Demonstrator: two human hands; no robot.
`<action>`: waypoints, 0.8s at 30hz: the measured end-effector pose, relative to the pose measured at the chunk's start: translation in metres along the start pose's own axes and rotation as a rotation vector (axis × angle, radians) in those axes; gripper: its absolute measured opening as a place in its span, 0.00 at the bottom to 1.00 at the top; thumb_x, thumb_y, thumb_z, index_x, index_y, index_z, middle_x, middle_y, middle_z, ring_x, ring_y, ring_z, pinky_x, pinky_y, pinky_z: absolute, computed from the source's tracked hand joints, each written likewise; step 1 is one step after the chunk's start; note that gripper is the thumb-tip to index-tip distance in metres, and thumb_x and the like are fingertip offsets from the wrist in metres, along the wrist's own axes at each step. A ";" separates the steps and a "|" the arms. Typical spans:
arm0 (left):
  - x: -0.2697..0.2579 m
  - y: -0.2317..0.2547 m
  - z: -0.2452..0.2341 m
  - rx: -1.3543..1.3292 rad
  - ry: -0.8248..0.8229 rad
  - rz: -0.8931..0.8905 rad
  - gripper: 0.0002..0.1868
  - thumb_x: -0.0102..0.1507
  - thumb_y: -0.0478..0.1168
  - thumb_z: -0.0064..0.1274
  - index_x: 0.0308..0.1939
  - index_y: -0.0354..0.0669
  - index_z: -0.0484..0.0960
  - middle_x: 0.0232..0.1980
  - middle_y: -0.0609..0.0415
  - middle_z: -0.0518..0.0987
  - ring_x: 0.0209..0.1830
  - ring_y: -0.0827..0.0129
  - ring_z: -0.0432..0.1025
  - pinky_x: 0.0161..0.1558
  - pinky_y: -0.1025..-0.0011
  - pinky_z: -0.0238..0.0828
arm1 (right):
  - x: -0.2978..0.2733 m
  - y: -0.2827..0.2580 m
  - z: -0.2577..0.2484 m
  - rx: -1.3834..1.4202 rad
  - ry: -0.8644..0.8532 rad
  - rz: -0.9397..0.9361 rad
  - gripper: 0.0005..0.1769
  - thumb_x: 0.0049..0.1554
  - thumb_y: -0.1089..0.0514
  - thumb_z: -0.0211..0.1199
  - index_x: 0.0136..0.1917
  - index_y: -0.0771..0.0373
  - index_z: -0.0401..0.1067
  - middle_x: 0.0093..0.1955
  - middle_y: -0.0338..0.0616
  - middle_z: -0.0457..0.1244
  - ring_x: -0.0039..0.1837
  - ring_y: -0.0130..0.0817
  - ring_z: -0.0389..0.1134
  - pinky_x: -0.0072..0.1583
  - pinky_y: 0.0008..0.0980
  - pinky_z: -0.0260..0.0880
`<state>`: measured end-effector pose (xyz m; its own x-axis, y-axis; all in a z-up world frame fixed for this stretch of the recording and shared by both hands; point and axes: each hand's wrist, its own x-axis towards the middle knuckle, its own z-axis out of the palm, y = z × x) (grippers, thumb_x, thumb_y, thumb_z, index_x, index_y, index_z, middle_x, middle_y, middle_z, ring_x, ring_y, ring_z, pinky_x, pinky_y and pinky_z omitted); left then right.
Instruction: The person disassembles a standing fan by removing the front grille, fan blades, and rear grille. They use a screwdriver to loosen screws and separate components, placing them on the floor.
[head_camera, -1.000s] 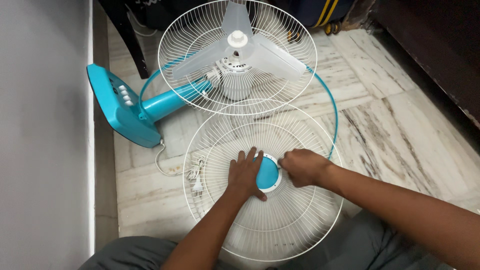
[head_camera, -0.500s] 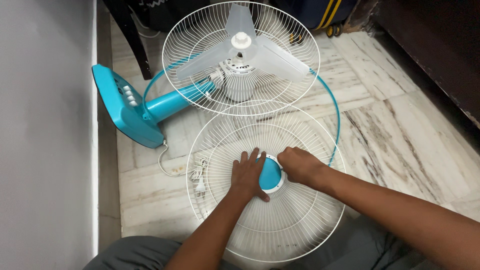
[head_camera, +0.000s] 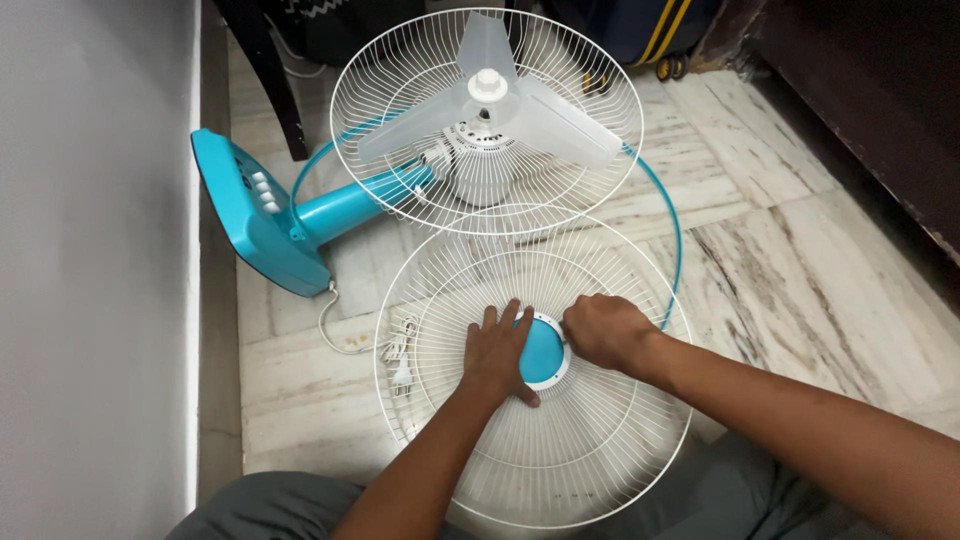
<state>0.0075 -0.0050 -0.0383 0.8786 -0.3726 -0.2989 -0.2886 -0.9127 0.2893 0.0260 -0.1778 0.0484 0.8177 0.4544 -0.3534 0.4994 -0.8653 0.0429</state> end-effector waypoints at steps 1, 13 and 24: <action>0.000 0.000 0.000 -0.005 0.004 0.002 0.80 0.30 0.59 0.83 0.80 0.51 0.51 0.82 0.53 0.50 0.79 0.49 0.47 0.68 0.48 0.58 | 0.001 0.000 0.002 -0.039 -0.006 -0.001 0.11 0.58 0.57 0.59 0.42 0.62 0.80 0.44 0.57 0.70 0.49 0.51 0.74 0.51 0.45 0.76; -0.001 -0.001 0.002 -0.030 0.036 0.008 0.78 0.30 0.57 0.83 0.79 0.52 0.53 0.82 0.53 0.50 0.79 0.48 0.48 0.68 0.48 0.59 | -0.002 0.005 0.005 0.169 0.099 -0.138 0.19 0.43 0.73 0.65 0.50 0.65 0.76 0.51 0.53 0.66 0.53 0.51 0.72 0.54 0.41 0.74; -0.001 -0.001 0.003 -0.027 0.021 -0.001 0.79 0.29 0.58 0.83 0.79 0.53 0.52 0.82 0.55 0.50 0.79 0.49 0.47 0.68 0.48 0.59 | 0.002 0.007 0.017 -0.047 -0.002 0.025 0.09 0.58 0.60 0.59 0.43 0.61 0.80 0.43 0.53 0.71 0.47 0.50 0.75 0.50 0.44 0.78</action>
<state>0.0063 -0.0039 -0.0408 0.8867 -0.3674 -0.2805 -0.2772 -0.9083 0.3135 0.0264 -0.1869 0.0323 0.8293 0.4323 -0.3541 0.4918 -0.8654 0.0955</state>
